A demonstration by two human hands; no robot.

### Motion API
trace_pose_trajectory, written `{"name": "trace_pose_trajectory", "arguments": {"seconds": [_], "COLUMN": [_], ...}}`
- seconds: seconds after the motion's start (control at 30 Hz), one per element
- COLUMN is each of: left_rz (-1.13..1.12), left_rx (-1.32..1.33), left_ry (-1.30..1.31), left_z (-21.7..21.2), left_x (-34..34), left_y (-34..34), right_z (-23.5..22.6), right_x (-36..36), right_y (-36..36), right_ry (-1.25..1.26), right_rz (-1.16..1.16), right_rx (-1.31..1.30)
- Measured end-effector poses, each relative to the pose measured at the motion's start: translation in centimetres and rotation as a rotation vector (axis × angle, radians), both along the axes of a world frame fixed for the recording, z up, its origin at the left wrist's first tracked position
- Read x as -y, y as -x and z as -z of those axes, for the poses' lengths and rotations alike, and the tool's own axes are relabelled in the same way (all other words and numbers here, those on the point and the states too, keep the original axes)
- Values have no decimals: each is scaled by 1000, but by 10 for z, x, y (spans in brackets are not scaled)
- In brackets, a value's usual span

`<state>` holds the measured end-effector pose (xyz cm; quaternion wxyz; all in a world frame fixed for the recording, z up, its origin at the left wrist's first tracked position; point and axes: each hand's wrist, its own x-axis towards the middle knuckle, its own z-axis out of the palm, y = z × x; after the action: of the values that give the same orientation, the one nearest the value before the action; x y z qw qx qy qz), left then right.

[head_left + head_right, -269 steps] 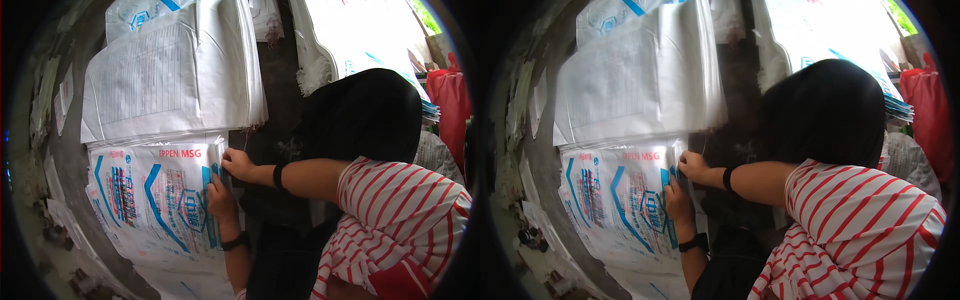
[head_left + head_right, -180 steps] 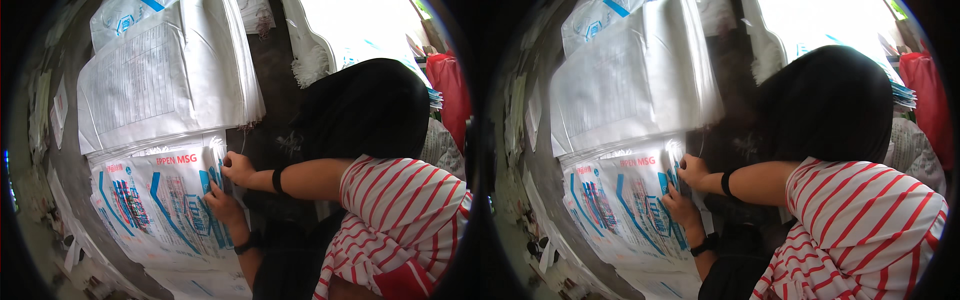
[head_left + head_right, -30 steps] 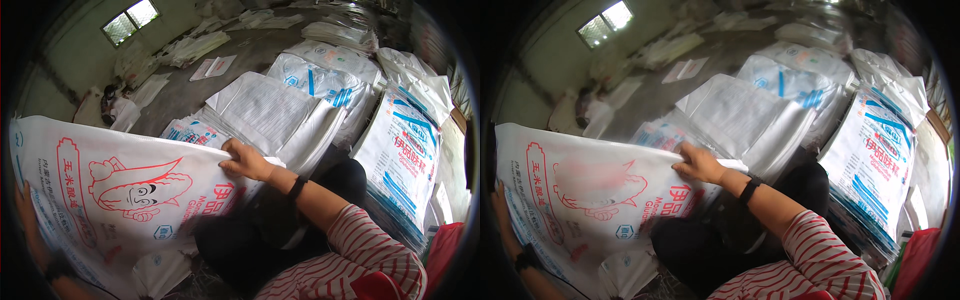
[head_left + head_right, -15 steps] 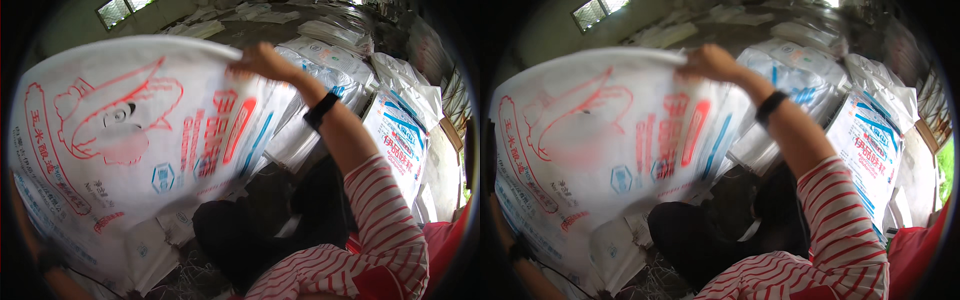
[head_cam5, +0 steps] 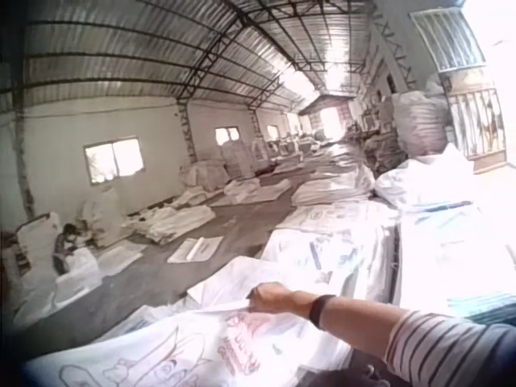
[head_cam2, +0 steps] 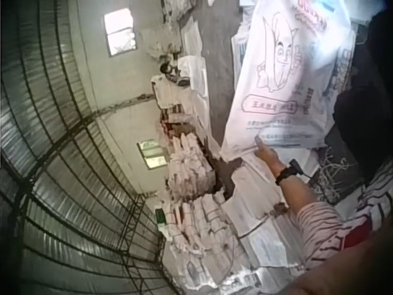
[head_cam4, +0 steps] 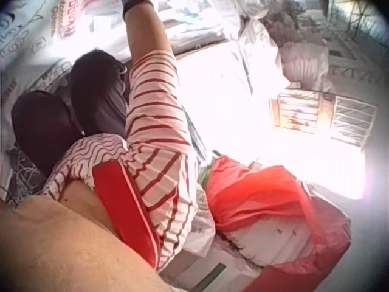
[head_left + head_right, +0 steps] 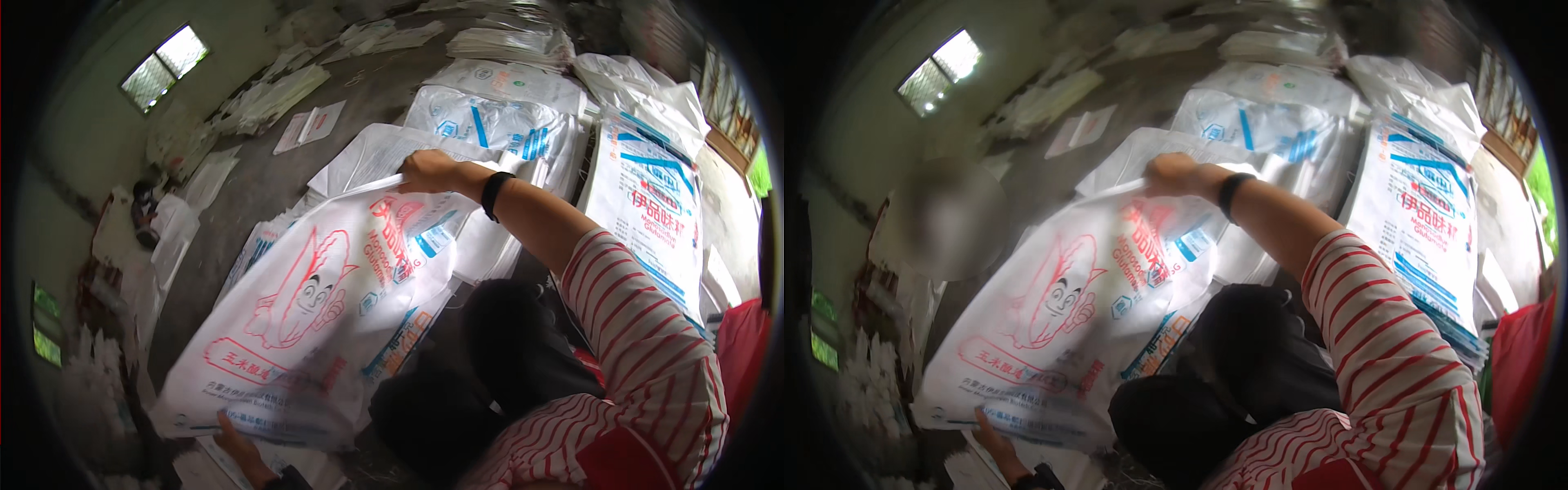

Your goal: Sorting and stacking large printed plastic bags in a warehouse manufacturing facility.

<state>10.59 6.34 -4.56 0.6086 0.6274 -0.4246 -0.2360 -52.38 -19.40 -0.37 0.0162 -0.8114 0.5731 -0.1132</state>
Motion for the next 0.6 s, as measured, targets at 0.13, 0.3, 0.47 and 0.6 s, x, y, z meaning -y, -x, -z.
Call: {"name": "trace_pose_trajectory", "arguments": {"seconds": [0.13, 0.3, 0.47, 0.6], "left_rz": [-29, -232, -312, 210], "left_rx": [57, 445, 415, 385], "left_ry": [-41, 105, 221, 969], "left_z": [-70, -140, -189, -221], "left_x": [0, -10, 17, 21], "left_y": [-5, 37, 135, 345], "right_z": [-48, -125, -254, -318], "right_x": [3, -20, -127, -283], "right_y": [7, 64, 216, 359], "right_ry": [197, 532, 836, 1057], "right_rz": [-2, 0, 383, 709], "right_rx": [10, -72, 128, 100]}}
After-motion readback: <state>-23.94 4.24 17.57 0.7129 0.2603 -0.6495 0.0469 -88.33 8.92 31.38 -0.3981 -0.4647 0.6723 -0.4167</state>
